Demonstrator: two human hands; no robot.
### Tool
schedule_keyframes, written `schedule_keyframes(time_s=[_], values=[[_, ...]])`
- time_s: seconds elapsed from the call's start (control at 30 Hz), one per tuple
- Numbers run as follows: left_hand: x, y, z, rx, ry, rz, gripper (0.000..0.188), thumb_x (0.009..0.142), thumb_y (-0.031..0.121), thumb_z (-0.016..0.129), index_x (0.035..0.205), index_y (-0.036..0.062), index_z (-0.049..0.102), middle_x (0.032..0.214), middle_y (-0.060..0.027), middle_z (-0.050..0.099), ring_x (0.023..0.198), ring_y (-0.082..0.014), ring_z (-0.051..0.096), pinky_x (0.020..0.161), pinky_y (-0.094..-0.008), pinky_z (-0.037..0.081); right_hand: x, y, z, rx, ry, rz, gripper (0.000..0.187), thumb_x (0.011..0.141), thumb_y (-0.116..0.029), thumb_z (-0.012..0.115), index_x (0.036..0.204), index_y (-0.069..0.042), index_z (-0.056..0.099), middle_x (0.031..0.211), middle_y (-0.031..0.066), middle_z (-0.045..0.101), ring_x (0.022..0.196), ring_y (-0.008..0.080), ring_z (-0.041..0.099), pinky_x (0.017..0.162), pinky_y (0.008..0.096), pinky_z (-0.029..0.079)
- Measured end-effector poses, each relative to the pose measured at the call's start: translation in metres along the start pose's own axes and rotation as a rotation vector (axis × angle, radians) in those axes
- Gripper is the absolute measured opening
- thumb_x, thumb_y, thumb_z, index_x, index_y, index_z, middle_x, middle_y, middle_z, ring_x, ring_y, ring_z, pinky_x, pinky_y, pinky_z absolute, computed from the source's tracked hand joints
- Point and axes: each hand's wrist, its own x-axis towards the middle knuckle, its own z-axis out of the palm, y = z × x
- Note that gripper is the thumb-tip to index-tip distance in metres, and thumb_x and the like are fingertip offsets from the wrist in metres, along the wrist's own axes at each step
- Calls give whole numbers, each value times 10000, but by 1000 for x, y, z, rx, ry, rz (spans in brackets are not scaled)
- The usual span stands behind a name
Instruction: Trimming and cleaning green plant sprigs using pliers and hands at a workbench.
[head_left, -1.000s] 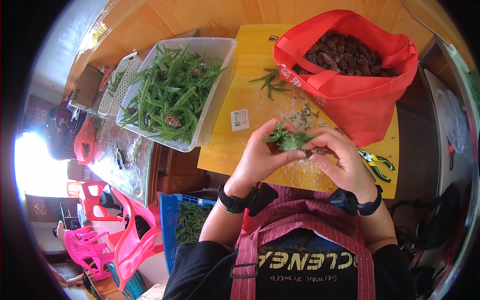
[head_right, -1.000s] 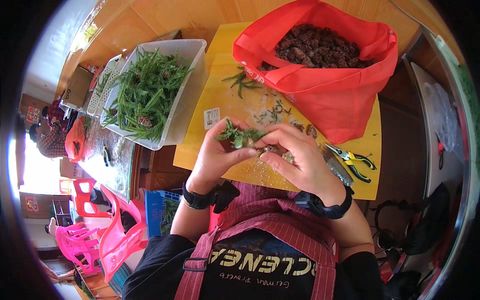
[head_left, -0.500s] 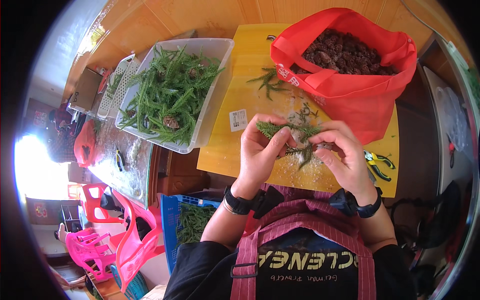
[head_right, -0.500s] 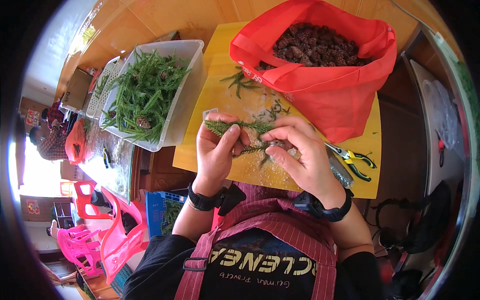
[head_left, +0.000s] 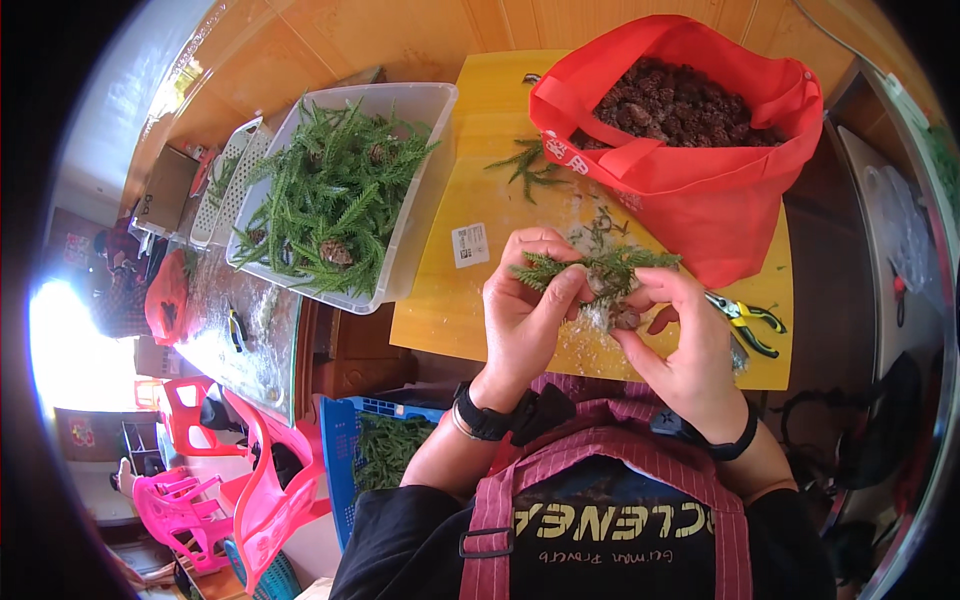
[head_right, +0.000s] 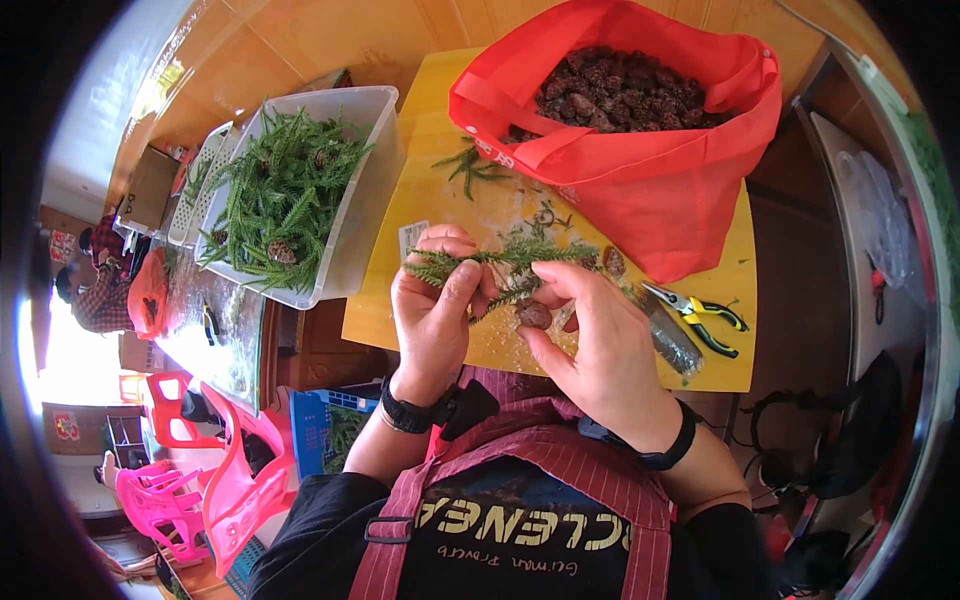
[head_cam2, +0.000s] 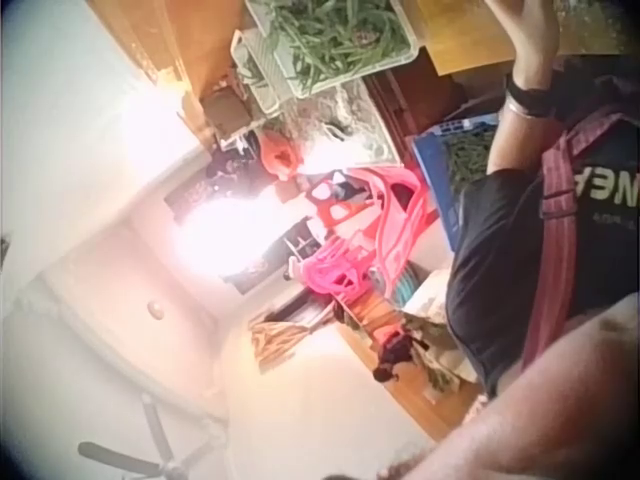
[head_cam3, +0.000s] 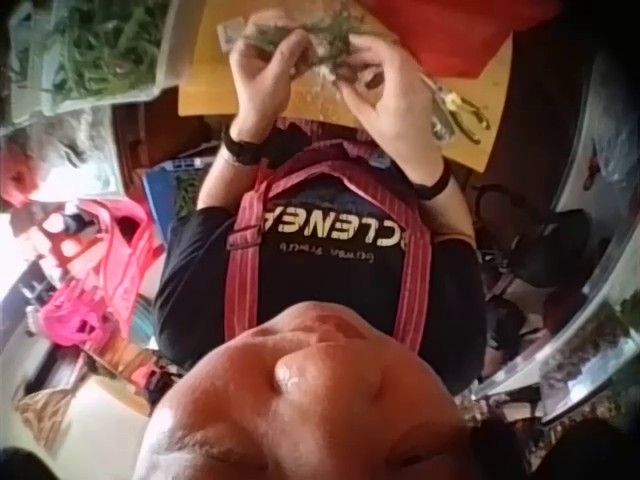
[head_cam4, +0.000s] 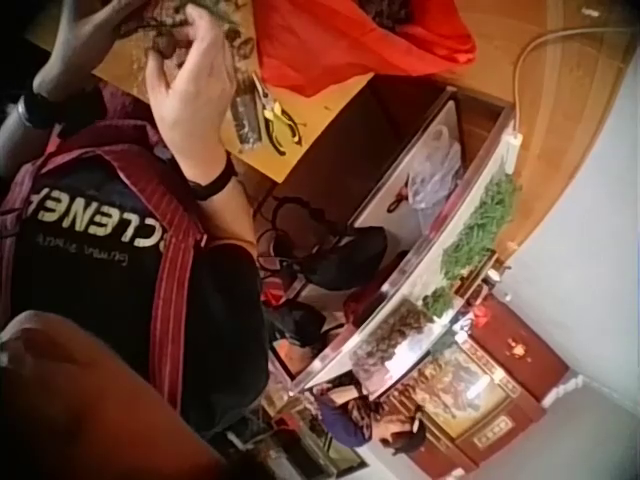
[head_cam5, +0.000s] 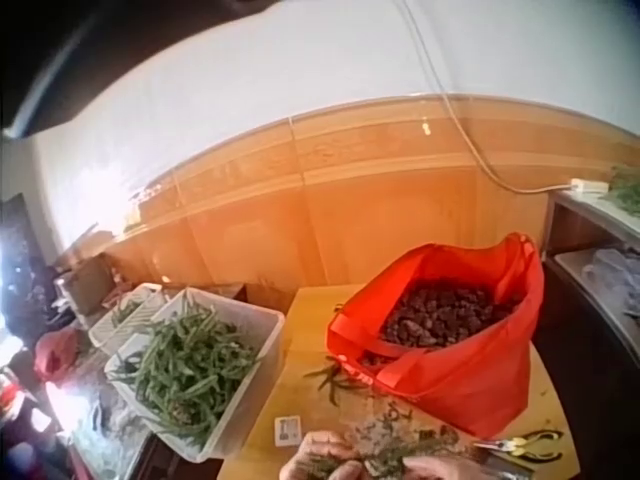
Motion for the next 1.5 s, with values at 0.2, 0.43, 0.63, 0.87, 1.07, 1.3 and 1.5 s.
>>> schedule_keyframes(time_s=[0.2,0.43,0.63,0.87,1.07,1.3,1.5], values=[[-6,2,5,20,-61,-50,101,833,-21,569,926,-2,536,1027,-52,422,678,-87,542,532,-187,427,3,-4,5,59,41,9,644,674,90,688,1227,-5,372,856,110,603,739,154,604,626,243,486],[-6,5,7,49,-70,-127,55,849,12,561,898,-1,540,1015,-44,435,774,-75,496,625,-197,438,8,-7,9,22,146,-36,597,635,45,738,1172,-13,481,843,98,615,679,185,621,591,265,499],[-5,9,9,44,-107,-128,57,862,36,555,896,-4,532,1021,-49,457,806,-71,489,627,-189,434,10,-9,11,-45,181,-43,570,621,14,758,1138,-17,519,812,92,601,675,184,609,592,278,498],[-3,13,11,3,-128,-211,78,891,72,532,926,4,520,1036,-49,517,750,-49,498,604,-177,429,14,-11,11,-135,275,-110,544,612,9,763,1113,-44,557,857,79,569,681,171,587,581,265,505],[0,20,13,-5,-143,-326,93,901,90,524,962,27,493,963,-30,546,679,-32,487,557,-158,405,14,-11,9,-170,258,-165,550,601,5,768,1109,-42,562,828,64,557,661,155,576,567,259,501],[1,18,9,64,-225,-285,108,905,98,521,982,34,480,916,-23,548,619,-33,469,541,-159,397,7,-2,7,-156,271,-155,556,594,-6,777,1105,-40,559,733,47,557,616,148,568,544,253,479],[0,18,9,-18,-210,-239,121,903,83,520,997,16,482,938,-53,574,682,-57,542,605,-185,455,11,-10,-8,64,141,-82,477,679,50,724,1108,-4,522,813,80,564,693,135,592,657,251,531]])
